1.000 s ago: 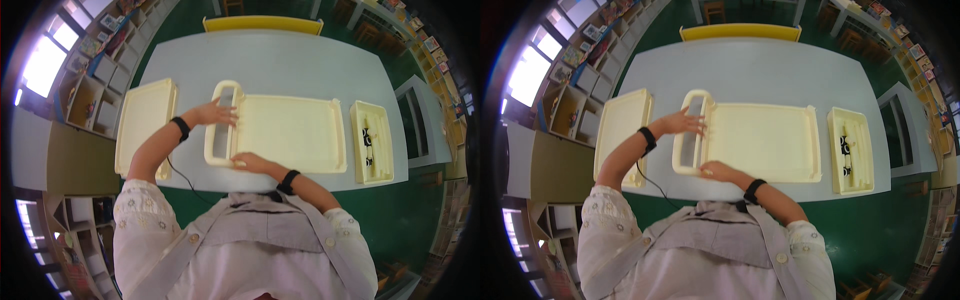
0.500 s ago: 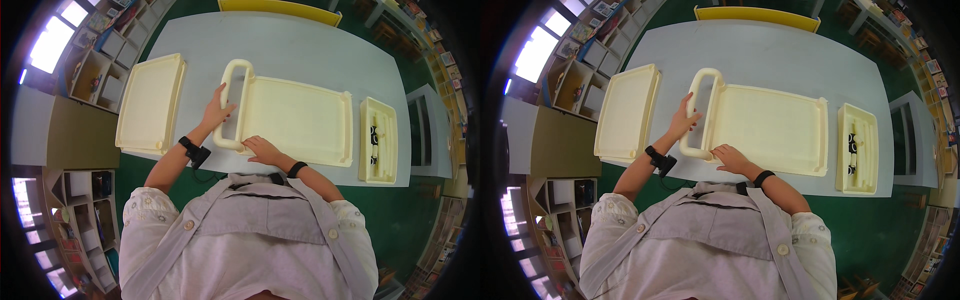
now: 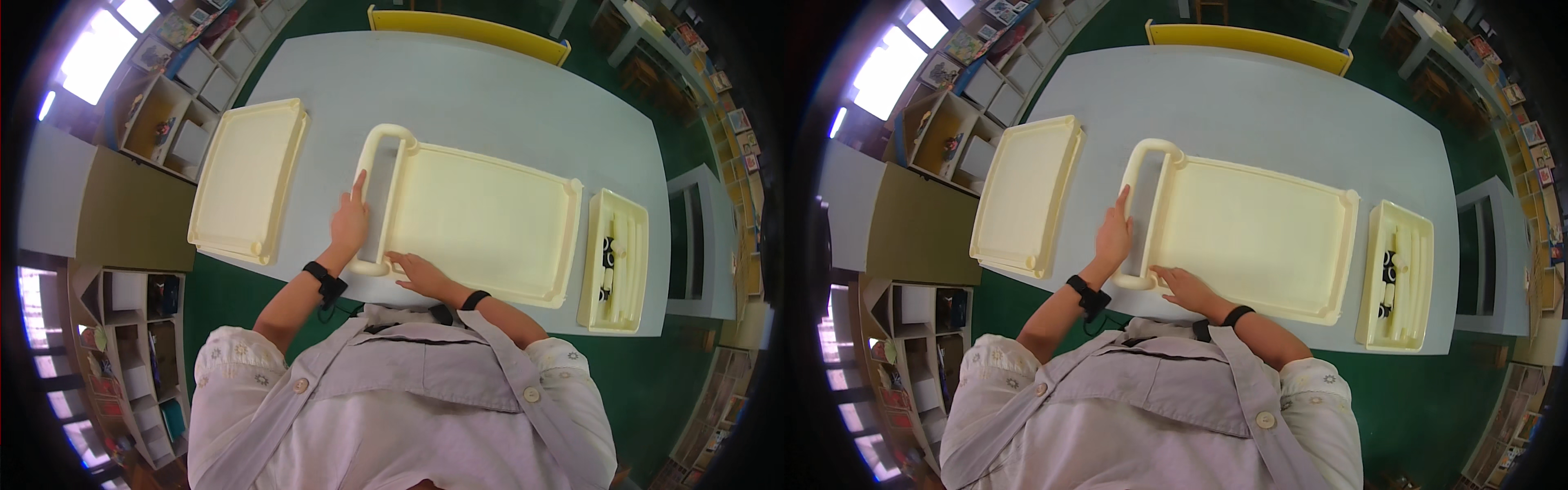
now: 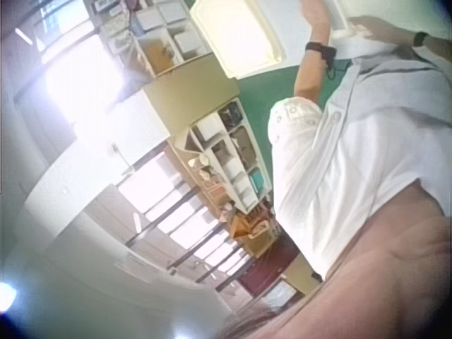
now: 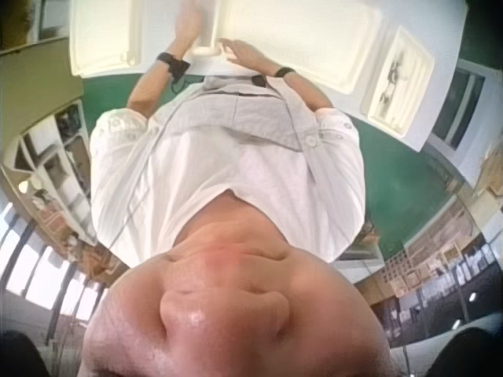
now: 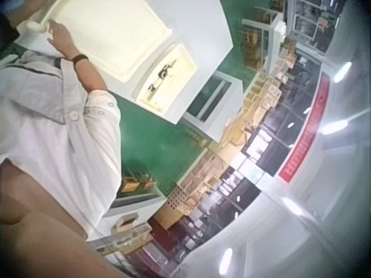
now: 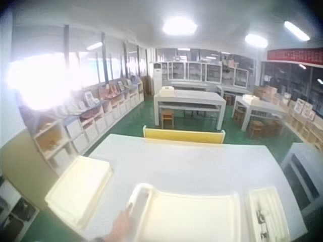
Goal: Assembling a three-tier plastic storage trolley by connecting trays and poles.
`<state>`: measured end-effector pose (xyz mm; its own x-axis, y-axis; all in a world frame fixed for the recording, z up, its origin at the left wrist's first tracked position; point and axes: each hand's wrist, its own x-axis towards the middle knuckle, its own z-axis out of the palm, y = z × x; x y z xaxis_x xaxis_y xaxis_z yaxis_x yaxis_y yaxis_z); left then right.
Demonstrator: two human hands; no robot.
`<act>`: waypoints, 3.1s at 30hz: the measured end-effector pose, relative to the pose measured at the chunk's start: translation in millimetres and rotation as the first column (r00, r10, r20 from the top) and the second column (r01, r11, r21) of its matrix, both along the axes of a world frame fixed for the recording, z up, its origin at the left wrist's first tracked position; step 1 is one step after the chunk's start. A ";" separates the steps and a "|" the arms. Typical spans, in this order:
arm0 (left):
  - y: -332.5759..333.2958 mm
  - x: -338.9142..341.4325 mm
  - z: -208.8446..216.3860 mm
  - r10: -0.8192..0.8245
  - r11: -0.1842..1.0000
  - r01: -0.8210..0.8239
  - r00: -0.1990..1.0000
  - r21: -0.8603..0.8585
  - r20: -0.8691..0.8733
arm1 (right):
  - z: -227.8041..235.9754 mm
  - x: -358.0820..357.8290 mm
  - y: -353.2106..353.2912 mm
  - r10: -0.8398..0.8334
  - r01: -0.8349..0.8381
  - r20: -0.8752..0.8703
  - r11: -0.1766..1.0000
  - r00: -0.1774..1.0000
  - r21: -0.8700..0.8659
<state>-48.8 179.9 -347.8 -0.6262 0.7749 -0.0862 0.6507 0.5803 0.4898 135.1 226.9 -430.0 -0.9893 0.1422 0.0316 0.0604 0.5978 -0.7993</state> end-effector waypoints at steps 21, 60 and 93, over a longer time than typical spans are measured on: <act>40.5 -46.9 -46.5 0.174 0.966 -0.211 0.958 0.151 0.229 | 14.8 77.3 77.1 -0.401 0.256 0.175 0.807 0.899 0.533; 100.5 7.6 -44.8 -0.610 0.792 0.567 0.749 -0.228 -0.257 | 26.2 74.4 206.5 -0.812 0.260 0.314 -0.207 0.492 -0.943; -32.9 -163.2 -43.0 0.355 0.908 -0.419 0.798 -0.024 -0.488 | -42.7 116.5 174.6 -0.709 0.487 0.411 0.698 0.573 0.525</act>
